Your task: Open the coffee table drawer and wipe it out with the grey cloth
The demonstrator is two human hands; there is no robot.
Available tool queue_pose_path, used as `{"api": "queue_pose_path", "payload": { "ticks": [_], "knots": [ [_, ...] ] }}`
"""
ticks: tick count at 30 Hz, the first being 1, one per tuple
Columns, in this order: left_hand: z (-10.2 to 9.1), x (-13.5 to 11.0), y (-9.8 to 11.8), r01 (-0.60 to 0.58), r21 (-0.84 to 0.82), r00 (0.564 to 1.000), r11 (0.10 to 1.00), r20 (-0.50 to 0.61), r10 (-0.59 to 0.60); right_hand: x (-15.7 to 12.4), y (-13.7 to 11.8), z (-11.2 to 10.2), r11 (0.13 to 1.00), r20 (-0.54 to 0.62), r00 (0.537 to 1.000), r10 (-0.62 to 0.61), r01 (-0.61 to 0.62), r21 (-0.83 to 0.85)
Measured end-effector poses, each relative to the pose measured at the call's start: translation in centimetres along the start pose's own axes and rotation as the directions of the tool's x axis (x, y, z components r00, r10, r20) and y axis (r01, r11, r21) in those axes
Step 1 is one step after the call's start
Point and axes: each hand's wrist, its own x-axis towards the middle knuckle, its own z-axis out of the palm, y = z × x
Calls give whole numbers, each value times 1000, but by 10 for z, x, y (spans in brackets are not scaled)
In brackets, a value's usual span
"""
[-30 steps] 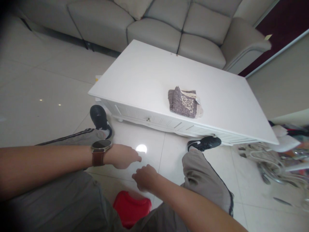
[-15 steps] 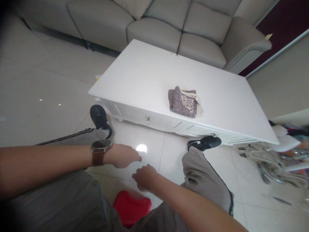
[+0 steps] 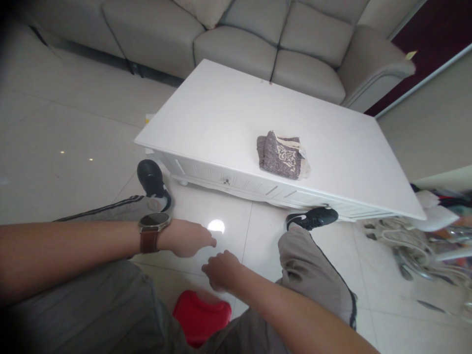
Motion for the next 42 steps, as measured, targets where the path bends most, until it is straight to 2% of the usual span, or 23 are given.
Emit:
{"api": "queue_pose_path", "payload": {
  "ticks": [24,36,42],
  "knots": [
    [-2,-1,2,16,14,999,1000,33,-17,-1,-1,-2,1000,6,1000,1,-1,8],
    [3,3,-2,-3,0,1000,1000,-20,3,-2,-2,-6,1000,24,1000,5,-5,23],
    [3,3,-1,1,20,1000,1000,-2,-1,-1,-1,-3,1000,5,1000,-3,3,21]
  ]
}}
